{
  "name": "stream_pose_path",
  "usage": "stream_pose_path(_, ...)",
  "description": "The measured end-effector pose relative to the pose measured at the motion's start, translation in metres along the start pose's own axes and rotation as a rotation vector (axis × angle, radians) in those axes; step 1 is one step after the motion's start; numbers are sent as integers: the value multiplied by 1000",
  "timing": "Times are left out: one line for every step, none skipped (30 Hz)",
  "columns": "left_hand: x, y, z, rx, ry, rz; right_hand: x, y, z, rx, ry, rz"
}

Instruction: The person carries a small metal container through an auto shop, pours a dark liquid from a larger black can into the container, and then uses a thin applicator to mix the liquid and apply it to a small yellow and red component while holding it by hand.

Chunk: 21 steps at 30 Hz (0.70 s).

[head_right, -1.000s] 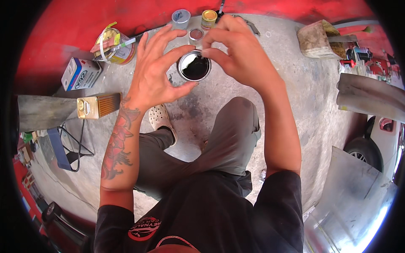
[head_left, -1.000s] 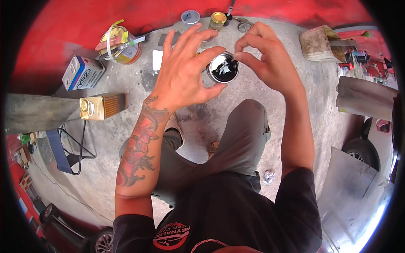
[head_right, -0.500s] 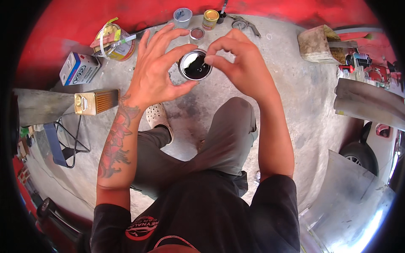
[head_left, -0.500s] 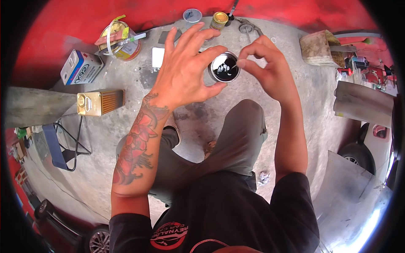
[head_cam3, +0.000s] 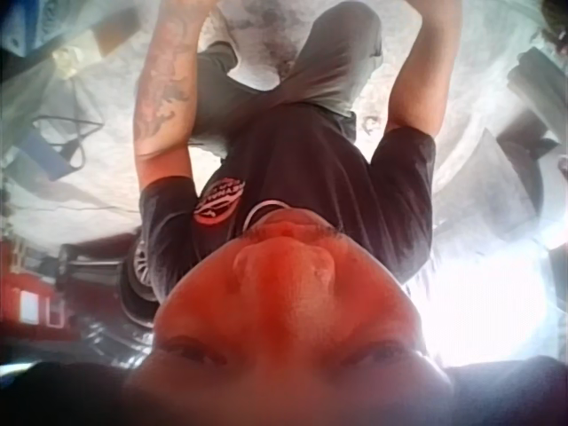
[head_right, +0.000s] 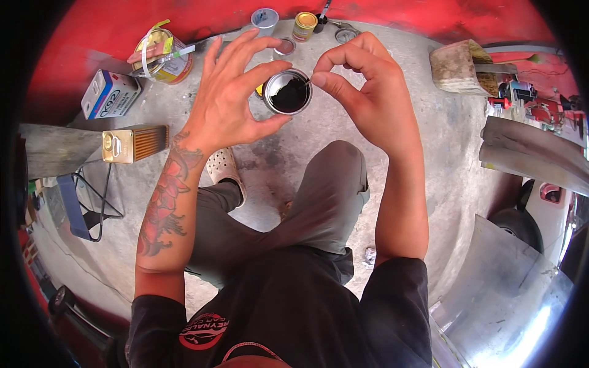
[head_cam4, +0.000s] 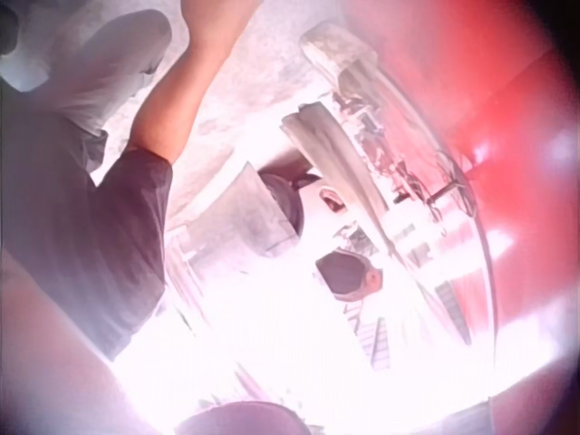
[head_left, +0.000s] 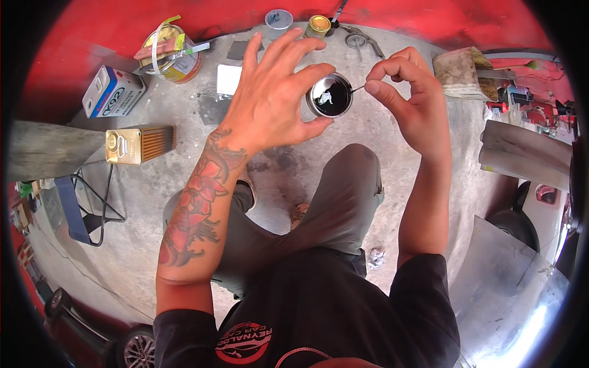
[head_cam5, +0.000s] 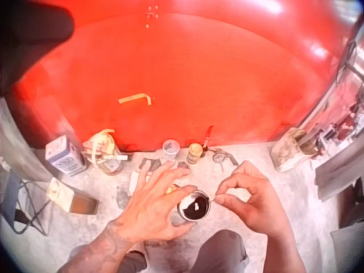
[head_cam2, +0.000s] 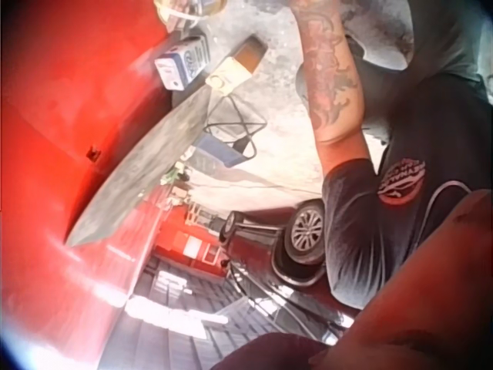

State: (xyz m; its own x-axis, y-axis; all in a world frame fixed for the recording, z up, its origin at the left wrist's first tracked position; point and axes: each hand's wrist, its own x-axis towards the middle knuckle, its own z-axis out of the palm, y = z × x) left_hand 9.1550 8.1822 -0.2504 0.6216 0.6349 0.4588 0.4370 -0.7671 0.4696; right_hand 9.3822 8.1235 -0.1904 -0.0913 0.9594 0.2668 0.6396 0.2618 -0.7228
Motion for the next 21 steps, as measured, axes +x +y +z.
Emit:
stream_pose_path(0, 0, 0, 0, 2, 3, 1, 0, -1, -9, 0, -9)
stream_pose_path(0, 0, -1, -1, 3, 1, 1, -1, -1, -10, -3, -9)
stream_pose_path(0, -1, -1, -4, 9, 1, 1, -3, -1, -7, -1, -9)
stream_pose_path(0, -1, -1, -8, 14, 3, 1, -4, -2, -5, 3, -9)
stream_pose_path(0, -1, -1, -9, 15, 1, 1, -4, -1, -6, 1, -9)
stream_pose_path(0, -1, -1, -13, 21, 3, 1, -4, -1, -4, 3, -4)
stream_pose_path(0, -1, -2, -14, 27, 5, 1, -5, -1, -1, 5, 0)
stream_pose_path(-1, -1, -2, -14, 29, 3, 1, -5, -1, -1, 2, -1)
stream_pose_path(-1, -1, -3, -11, 31, 4, 1, -5, -1, -4, -9, 5)
stream_pose_path(-1, -1, -3, -8, 33, 5, 0, -5, -1, -7, -21, 12)
stream_pose_path(-1, 0, -3, -8, 34, 4, 0, -5, -1, -7, -22, 11)
stream_pose_path(-1, 0, -4, -7, 33, 2, 0, -5, -1, -6, -21, 7)
stream_pose_path(-1, 0, -4, -6, 31, 0, 0, -5, -1, -4, -20, 2)
stream_pose_path(-1, 0, -4, -7, 32, -1, 1, -6, -1, -5, -21, 2)
stream_pose_path(-1, 0, -4, -7, 34, -2, 1, -7, -1, -14, -13, -2)
stream_pose_path(-1, 0, -4, -8, 37, -3, 1, -8, -1, -22, -5, -7)
stream_pose_path(-1, -1, -5, -9, 37, -3, 1, -9, 0, -23, -5, -7)
stream_pose_path(-1, -1, -5, -7, 36, -5, 1, -10, 0, -19, -2, -8)
stream_pose_path(-1, -1, -5, -5, 35, -6, 1, -10, 0, -15, 1, -9)
stream_pose_path(-1, -1, -6, -6, 36, -6, 1, -11, 0, -16, 1, -10)
stream_pose_path(-1, -1, -6, -6, 38, -6, 1, -11, 0, -20, 1, -10)
